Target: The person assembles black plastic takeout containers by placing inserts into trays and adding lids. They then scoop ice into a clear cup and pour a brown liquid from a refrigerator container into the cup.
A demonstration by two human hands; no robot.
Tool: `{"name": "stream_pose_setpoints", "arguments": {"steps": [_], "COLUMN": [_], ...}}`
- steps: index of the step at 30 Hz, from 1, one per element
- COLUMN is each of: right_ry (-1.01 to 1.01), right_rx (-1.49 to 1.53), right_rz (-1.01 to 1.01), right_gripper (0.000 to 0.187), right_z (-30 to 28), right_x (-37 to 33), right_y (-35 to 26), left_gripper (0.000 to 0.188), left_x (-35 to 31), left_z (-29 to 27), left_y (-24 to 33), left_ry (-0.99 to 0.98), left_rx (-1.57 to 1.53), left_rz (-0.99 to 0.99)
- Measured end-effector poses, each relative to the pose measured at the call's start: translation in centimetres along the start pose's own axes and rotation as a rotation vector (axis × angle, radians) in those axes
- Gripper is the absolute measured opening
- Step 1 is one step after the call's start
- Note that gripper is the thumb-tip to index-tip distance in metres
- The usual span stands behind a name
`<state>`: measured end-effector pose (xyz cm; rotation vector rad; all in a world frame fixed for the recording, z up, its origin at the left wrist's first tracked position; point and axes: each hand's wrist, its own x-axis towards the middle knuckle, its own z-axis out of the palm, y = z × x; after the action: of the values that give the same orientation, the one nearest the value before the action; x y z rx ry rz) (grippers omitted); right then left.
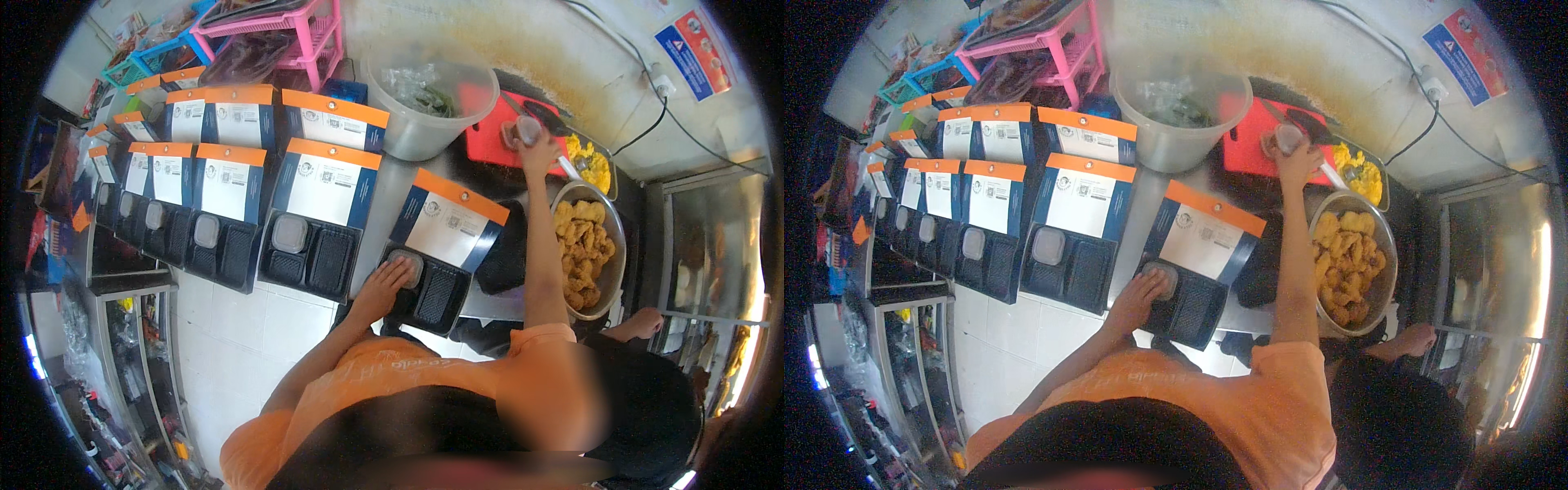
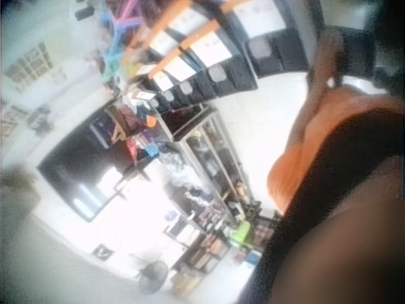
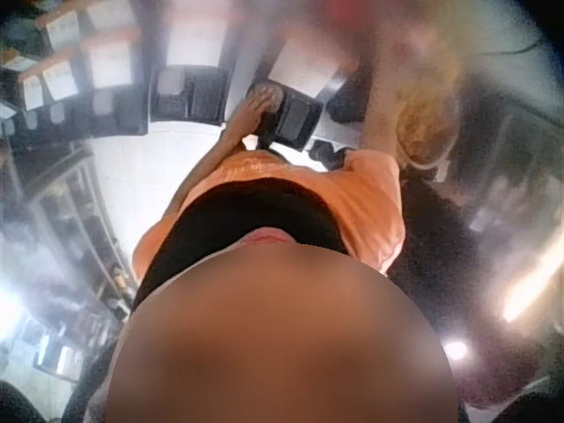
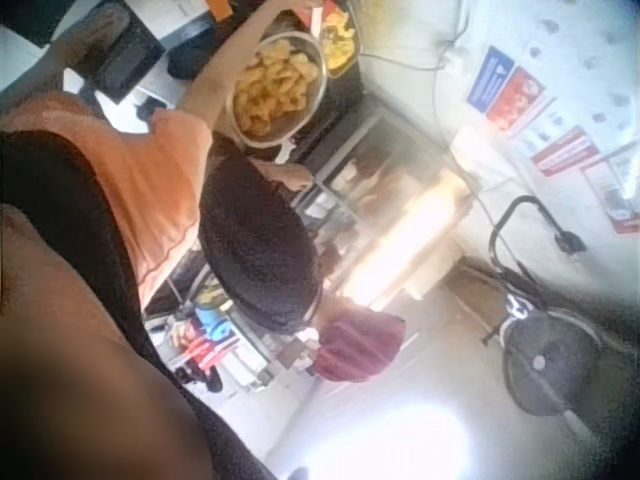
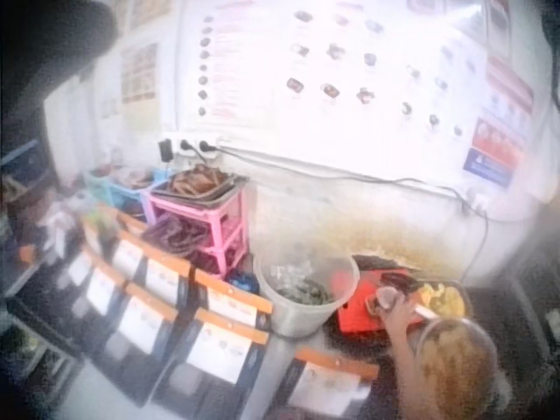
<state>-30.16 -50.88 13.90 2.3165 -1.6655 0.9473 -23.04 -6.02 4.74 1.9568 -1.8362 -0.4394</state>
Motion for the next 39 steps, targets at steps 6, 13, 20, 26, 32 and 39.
{"name": "stream_pose_setpoints", "arguments": {"steps": [6,13,20,26,32,39], "right_ry": [-0.445,-0.649,0.033,-0.522,-0.311,-0.207], "right_rx": [0.647,0.706,0.543,0.343,0.492,0.49], "right_rz": [-0.419,-0.58,-0.459,-0.01,-0.096,-0.089], "right_gripper": [0.064,0.025,0.032,0.018,0.01,0.012], "right_z": [-3.6,-6.7,-8.6,-10.1,-7.8,-7.6], "right_x": [-5.5,-5.3,-8.3,-21.7,-26.0,-25.9], "right_y": [-2.0,-5.8,-6.0,0.0,4.0,3.4], "left_gripper": [0.065,0.063,0.064,0.074,0.062,0.064], "left_x": [2.2,8.1,15.4,16.0,15.9,12.3], "left_z": [-1.1,-2.0,-2.9,-3.8,-4.8,3.6], "left_y": [-1.7,-5.2,-9.2,-9.9,-6.8,4.7], "left_ry": [0.117,0.229,0.237,0.229,0.47,0.105], "left_rx": [-0.05,0.136,0.218,0.201,0.109,-0.505], "left_rz": [-0.056,-0.097,-0.105,-0.076,-0.007,0.061]}}
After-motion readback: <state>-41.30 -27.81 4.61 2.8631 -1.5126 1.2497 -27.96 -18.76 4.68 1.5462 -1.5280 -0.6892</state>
